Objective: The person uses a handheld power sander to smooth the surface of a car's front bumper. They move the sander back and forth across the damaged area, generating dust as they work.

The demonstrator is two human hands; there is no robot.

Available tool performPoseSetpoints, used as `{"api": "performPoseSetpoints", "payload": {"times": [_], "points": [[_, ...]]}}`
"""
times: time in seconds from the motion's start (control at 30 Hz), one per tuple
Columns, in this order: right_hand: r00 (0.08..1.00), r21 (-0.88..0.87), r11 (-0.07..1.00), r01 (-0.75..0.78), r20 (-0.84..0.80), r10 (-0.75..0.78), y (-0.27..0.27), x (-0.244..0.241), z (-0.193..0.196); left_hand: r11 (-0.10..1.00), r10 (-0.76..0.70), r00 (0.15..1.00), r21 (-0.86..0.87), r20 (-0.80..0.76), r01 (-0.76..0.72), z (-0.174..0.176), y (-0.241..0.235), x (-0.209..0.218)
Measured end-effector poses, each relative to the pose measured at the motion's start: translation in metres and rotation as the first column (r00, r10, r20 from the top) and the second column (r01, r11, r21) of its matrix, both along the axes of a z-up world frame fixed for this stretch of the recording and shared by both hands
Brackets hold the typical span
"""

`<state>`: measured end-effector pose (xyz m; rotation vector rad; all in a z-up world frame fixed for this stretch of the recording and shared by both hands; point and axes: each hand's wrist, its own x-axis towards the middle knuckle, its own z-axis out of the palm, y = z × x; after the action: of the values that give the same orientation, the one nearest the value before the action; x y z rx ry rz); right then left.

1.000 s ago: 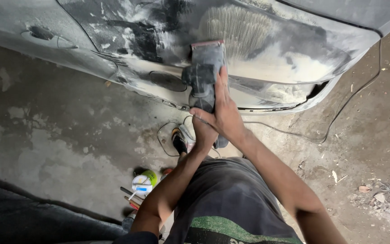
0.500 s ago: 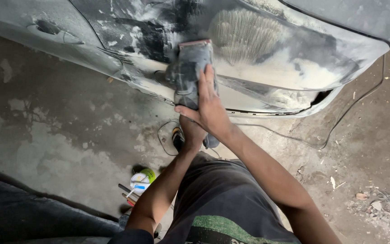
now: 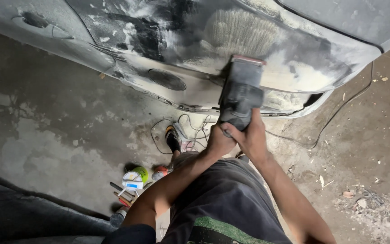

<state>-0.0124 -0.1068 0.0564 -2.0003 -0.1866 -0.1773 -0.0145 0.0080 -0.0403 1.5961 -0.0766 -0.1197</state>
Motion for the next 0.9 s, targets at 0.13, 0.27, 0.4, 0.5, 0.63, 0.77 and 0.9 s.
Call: {"api": "performPoseSetpoints", "payload": {"times": [0.13,0.27,0.4,0.5,0.63,0.77,0.9], "points": [[0.994,-0.009,0.995,0.094,-0.055,-0.095,0.008,0.006,0.001,0.961,0.008,0.992,0.274,-0.124,0.026,0.022,0.006,0.008],[0.998,0.064,0.997,0.052,-0.026,-0.05,0.04,0.021,0.01,0.982,0.099,0.992,0.17,-0.073,-0.085,0.04,0.03,0.016],[1.0,-0.043,0.999,0.008,0.026,-0.007,0.066,0.035,-0.005,0.963,0.205,0.971,0.202,-0.124,-0.178,0.031,0.058,0.02],[0.994,-0.136,0.99,-0.019,0.105,0.034,0.084,0.045,-0.015,0.95,0.219,0.97,0.249,-0.103,-0.188,0.016,0.077,0.023],[0.995,-0.206,0.975,-0.083,0.041,0.094,0.106,0.059,-0.016,0.951,0.259,0.965,0.167,0.026,-0.26,0.027,0.099,0.032],[0.985,-0.205,0.974,-0.1,0.116,0.126,0.122,0.064,-0.019,0.955,0.231,0.968,0.166,0.095,-0.244,0.021,0.122,0.036],[0.983,-0.203,0.975,-0.09,0.137,0.12,0.116,0.056,-0.01,0.96,0.217,0.966,0.147,0.139,-0.237,0.015,0.121,0.036]]}}
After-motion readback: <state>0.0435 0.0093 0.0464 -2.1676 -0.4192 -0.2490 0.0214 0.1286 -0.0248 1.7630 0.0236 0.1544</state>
